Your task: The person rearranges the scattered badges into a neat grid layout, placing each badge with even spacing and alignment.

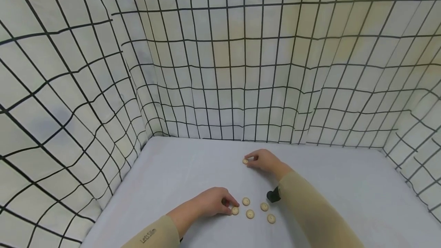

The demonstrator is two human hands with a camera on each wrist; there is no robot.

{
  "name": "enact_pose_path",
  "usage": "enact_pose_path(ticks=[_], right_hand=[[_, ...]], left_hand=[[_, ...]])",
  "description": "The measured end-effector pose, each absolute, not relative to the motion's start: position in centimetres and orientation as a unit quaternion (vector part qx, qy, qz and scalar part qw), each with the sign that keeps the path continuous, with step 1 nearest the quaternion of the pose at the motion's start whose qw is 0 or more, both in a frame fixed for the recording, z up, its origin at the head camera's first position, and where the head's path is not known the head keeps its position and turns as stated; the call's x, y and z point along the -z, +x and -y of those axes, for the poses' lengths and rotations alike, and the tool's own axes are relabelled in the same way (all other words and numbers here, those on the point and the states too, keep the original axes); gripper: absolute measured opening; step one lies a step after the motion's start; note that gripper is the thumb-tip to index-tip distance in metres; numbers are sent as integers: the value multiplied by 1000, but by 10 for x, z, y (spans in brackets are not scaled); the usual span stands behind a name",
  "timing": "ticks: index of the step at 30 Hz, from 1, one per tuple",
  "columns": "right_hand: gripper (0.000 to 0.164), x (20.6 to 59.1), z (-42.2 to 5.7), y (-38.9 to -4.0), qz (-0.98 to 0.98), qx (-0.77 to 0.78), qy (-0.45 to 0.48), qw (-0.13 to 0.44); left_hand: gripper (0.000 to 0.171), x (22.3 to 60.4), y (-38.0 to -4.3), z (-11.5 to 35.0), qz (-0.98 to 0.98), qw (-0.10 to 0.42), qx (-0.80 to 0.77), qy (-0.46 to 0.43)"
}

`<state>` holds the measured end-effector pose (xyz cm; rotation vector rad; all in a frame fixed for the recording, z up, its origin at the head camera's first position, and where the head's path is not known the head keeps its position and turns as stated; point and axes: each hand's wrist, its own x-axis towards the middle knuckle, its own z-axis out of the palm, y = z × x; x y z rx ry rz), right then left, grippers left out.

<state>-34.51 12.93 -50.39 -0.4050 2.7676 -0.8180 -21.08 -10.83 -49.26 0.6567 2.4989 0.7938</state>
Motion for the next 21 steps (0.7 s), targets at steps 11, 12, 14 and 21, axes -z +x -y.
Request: enact_pose_path(ticks=[11,12,14,21], right_hand=[[36,504,-136,-343,-938,298,-139,114],[36,504,-136,-343,-937,300,-140,113],[36,503,-137,-343,-935,306,-140,112],[34,499,-140,-342,-932,317,-139,108]], left_hand=[[21,490,-212,106,-902,220,-289,236],[21,490,-212,107,-901,219,-289,236],[21,489,-212,107,-901,219,-290,237],[21,490,-211,107,-900,221,-291,237]])
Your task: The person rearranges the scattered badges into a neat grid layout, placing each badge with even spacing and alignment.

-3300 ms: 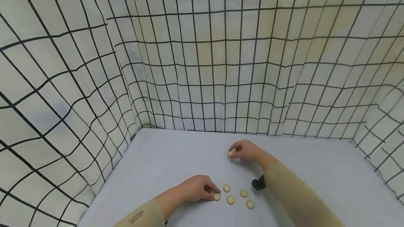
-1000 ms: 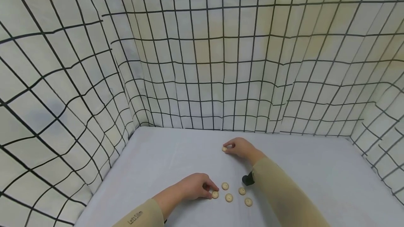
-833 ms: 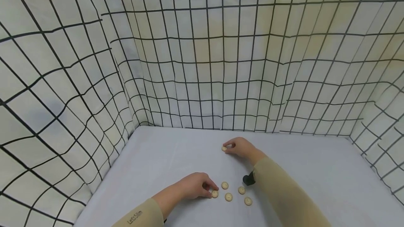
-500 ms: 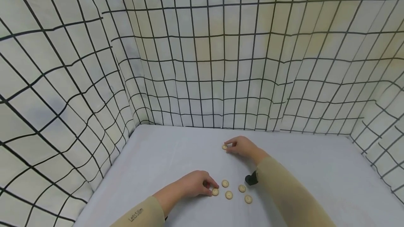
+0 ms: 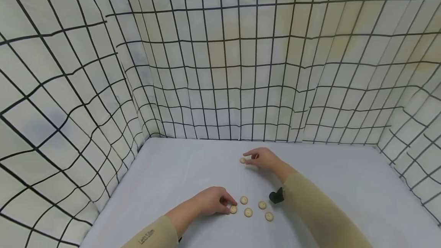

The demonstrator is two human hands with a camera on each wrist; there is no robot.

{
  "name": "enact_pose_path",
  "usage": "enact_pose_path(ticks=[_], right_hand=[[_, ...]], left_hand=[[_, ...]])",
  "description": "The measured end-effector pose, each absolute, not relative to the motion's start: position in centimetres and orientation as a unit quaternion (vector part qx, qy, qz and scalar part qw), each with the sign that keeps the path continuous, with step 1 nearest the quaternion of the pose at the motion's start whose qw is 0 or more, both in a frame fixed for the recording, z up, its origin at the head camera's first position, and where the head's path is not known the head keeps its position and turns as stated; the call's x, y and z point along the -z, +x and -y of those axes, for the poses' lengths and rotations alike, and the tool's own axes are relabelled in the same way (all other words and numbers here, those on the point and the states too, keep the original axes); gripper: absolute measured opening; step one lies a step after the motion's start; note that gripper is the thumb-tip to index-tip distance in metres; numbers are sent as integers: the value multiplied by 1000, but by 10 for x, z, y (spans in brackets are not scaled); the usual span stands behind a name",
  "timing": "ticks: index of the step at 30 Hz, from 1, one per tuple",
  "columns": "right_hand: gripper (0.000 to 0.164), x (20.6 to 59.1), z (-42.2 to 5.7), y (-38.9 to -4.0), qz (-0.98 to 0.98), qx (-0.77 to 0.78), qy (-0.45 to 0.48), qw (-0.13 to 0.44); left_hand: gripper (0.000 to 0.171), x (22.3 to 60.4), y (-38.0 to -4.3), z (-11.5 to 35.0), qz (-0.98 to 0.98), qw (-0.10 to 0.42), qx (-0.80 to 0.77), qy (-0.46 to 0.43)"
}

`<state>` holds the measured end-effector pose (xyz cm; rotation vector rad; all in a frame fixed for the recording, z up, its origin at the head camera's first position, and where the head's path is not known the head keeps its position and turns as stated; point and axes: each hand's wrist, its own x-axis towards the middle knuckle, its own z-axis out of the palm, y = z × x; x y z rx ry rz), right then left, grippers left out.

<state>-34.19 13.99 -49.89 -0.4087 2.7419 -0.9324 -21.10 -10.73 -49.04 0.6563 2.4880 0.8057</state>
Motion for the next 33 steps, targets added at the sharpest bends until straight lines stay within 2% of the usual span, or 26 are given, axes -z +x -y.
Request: enact_pose_path(ticks=[11,18,33], right_hand=[[35,486,-153,-329,-936,299,-154,102],[35,480,-163,-320,-936,282,-189,91],[36,472,-174,-288,-927,243,-268,104]], left_hand=[[21,491,-209,106,-903,217,-291,232],[21,491,-210,106,-903,213,-291,233],[21,491,-209,106,-902,219,-297,225]])
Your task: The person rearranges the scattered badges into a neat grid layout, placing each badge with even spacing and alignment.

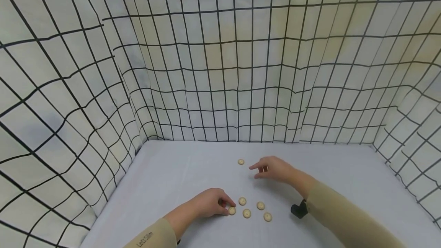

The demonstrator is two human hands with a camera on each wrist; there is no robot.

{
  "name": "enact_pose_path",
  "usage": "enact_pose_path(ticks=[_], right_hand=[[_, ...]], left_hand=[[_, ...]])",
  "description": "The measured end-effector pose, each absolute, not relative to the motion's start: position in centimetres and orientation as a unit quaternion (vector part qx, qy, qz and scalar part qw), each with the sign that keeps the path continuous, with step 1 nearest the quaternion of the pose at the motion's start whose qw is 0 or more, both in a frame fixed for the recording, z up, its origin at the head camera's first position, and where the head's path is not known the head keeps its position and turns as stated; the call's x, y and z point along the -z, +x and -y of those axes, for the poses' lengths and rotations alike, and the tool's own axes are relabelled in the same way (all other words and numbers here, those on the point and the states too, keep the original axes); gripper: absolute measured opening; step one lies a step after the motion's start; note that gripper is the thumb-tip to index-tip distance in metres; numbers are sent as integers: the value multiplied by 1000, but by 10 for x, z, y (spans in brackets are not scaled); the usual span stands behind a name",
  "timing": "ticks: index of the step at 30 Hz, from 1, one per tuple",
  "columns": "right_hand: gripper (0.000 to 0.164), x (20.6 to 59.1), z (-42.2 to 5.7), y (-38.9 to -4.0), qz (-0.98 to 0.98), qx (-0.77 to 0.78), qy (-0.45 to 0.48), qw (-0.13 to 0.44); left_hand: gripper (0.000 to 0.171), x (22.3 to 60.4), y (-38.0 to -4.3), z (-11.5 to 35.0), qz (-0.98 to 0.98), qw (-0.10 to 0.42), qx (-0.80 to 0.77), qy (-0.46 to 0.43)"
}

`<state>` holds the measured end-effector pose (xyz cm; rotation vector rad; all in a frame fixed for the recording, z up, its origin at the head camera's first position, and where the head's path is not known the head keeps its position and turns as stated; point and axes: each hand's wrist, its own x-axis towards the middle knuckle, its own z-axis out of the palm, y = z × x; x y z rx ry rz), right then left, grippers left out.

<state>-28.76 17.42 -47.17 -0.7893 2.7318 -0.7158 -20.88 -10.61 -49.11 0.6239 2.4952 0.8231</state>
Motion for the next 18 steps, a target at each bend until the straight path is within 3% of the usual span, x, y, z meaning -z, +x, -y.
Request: enact_pose_path(ticks=[18], right_hand=[[34,474,-195,-252,-908,229,-328,126]], left_hand=[[21,488,-208,106,-901,215,-302,227]])
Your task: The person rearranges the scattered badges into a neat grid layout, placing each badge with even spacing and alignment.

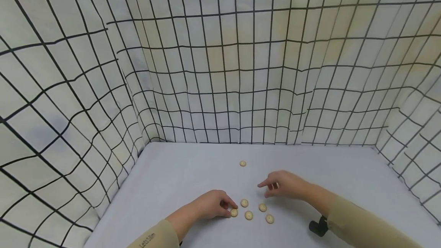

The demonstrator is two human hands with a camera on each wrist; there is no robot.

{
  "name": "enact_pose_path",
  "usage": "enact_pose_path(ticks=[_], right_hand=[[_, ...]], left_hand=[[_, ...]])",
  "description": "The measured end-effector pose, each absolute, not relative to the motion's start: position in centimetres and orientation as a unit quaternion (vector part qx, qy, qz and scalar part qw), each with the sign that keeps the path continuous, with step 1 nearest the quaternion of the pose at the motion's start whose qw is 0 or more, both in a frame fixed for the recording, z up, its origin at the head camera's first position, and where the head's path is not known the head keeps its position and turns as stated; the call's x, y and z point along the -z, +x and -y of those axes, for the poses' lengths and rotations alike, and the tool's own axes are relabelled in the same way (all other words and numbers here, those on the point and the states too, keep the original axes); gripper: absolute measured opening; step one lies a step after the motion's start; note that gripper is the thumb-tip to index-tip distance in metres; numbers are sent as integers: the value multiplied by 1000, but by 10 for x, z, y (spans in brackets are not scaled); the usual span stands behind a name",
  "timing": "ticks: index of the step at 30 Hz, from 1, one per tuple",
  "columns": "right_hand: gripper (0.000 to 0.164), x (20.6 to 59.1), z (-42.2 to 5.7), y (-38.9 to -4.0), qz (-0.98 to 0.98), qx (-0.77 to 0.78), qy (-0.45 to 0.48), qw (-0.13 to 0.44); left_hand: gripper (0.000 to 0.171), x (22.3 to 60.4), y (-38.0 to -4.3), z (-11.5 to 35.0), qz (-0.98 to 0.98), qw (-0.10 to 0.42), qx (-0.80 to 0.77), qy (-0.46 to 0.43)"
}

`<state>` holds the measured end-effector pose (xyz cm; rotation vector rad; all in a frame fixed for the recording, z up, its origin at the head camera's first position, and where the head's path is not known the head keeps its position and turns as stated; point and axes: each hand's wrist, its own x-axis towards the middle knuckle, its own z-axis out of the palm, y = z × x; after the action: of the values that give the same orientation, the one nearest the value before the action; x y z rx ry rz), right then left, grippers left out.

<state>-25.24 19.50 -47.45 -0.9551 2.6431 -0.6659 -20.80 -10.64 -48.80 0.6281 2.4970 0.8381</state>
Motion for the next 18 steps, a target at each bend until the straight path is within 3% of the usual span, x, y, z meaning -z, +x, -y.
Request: enact_pose_path(ticks=[18], right_hand=[[29,492,-218,-219,-880,276,-348,168]], left_hand=[[21,494,-209,105,-902,214,-298,226]])
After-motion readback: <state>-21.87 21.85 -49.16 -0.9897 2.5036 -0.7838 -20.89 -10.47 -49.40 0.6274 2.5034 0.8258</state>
